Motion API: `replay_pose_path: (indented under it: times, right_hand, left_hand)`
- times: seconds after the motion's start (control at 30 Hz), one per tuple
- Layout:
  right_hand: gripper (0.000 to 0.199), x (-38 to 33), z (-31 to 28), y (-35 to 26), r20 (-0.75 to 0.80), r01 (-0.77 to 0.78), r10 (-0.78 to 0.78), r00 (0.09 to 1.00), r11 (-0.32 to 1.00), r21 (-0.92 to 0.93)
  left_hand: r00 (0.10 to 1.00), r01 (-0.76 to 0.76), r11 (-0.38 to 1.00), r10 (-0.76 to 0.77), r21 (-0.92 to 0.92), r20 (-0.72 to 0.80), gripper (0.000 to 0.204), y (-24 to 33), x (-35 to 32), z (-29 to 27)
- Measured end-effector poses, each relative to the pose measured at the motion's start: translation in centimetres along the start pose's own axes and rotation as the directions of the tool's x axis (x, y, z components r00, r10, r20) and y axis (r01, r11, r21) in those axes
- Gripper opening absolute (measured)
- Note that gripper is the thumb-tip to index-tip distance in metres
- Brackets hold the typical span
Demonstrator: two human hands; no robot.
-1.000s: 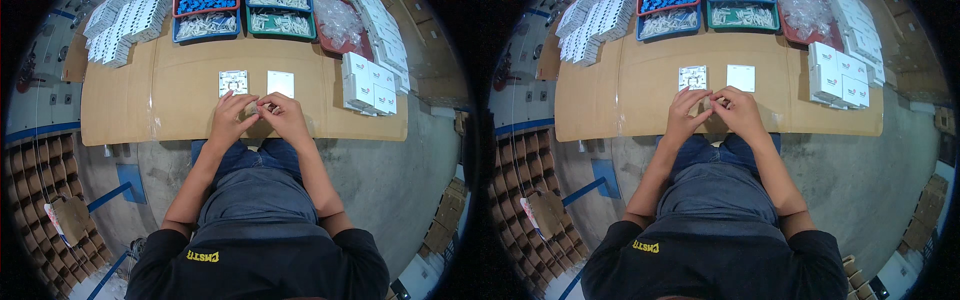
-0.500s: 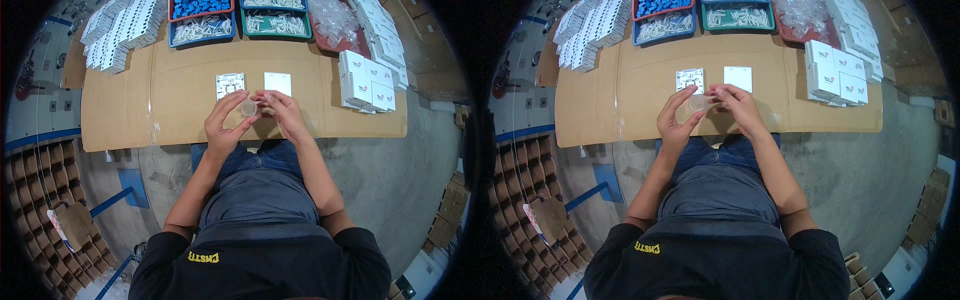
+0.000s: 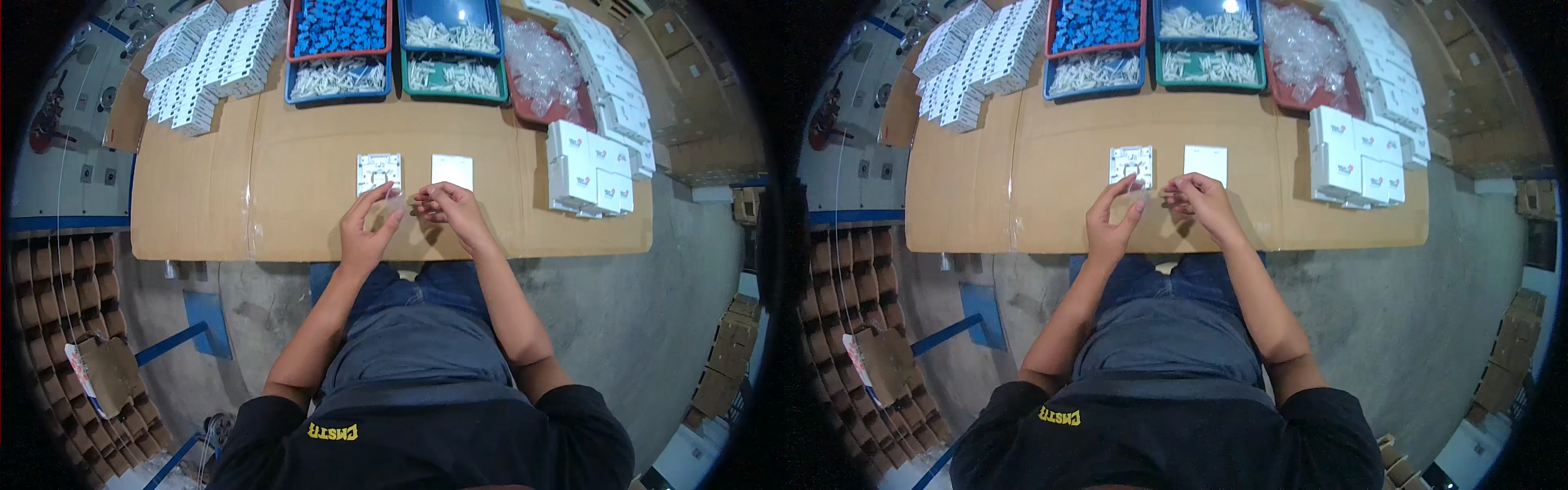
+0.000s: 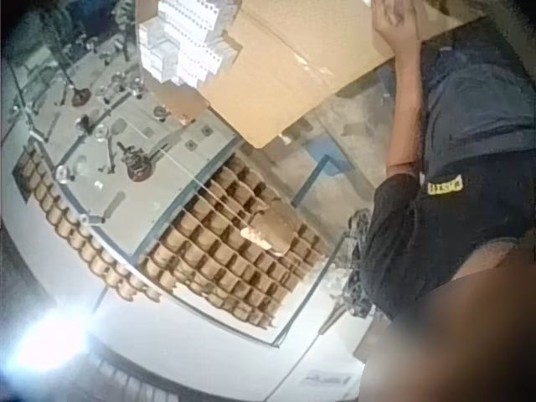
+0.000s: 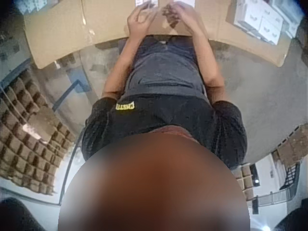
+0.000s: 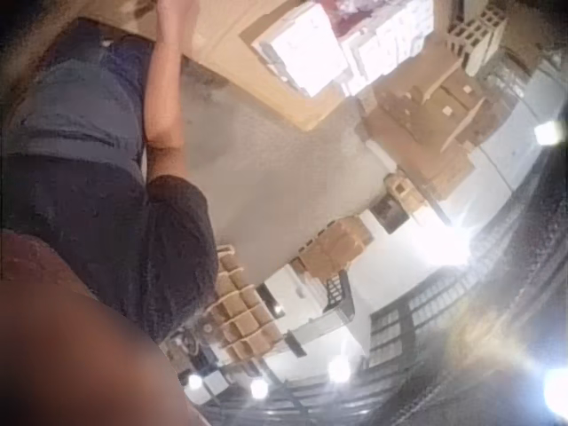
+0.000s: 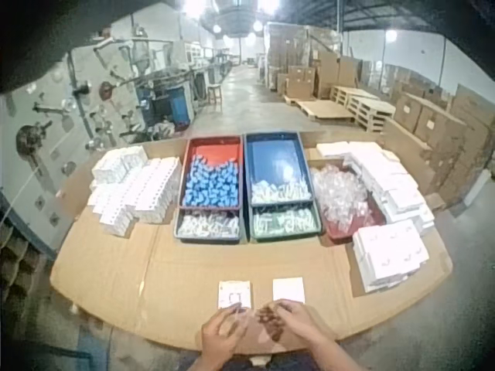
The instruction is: Packaging small blue caps and white components into boxes.
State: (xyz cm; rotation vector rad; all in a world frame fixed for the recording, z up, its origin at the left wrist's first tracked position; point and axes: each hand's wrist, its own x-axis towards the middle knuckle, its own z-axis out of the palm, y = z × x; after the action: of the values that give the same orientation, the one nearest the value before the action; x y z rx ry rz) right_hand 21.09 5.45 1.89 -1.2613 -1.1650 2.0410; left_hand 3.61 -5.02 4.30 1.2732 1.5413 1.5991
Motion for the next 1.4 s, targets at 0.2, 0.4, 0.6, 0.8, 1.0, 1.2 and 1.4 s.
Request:
replay_pose_path:
  times: [0.2, 0.4, 0.6, 0.8, 1.0, 1.2, 1.4]
  right_hand:
    - [0.018, 7.5, -4.7, -4.5, -0.07, 0.369, -0.413, 0.908, 0.867, -0.336]
    - [0.021, 13.8, -5.2, -11.5, -0.063, 0.397, -0.539, 0.84, 0.69, -0.605]
    - [0.017, 18.2, 2.8, -12.5, 0.269, 0.554, -0.579, 0.77, 0.396, -0.733]
    - [0.018, 23.5, 10.5, -13.1, 0.382, 0.658, -0.671, 0.636, 0.211, -0.723]
    - [0.017, 27.5, 13.9, -11.8, 0.533, 0.565, -0.454, 0.714, -0.076, -0.821]
    - [0.013, 28.5, 13.4, -12.2, 0.527, 0.534, -0.456, 0.717, -0.127, -0.836]
    - [0.015, 28.2, 13.9, -12.9, 0.6, 0.498, -0.413, 0.685, -0.335, -0.8]
  left_hand:
    - [0.997, -0.069, 0.961, 0.078, 0.267, -0.023, 0.036, -4.8, -0.5, -3.1]
    - [0.941, -0.283, 0.867, 0.333, 0.41, -0.056, 0.046, -4.8, -1.1, -3.5]
    - [0.943, -0.004, 0.963, 0.093, 0.268, -0.318, 0.039, -6.2, -0.5, -3.9]
    - [0.929, 0.033, 0.966, 0.065, 0.258, -0.365, 0.038, -6.1, -0.2, -3.5]
    - [0.926, 0.041, 0.973, 0.049, 0.229, -0.375, 0.038, -6.5, -0.4, -3.3]
    - [0.925, 0.017, 0.982, 0.056, 0.188, -0.375, 0.037, -6.7, -0.4, -3.3]
    - [0.923, 0.008, 0.97, 0.086, 0.243, -0.375, 0.036, -6.4, -0.2, -3.4]
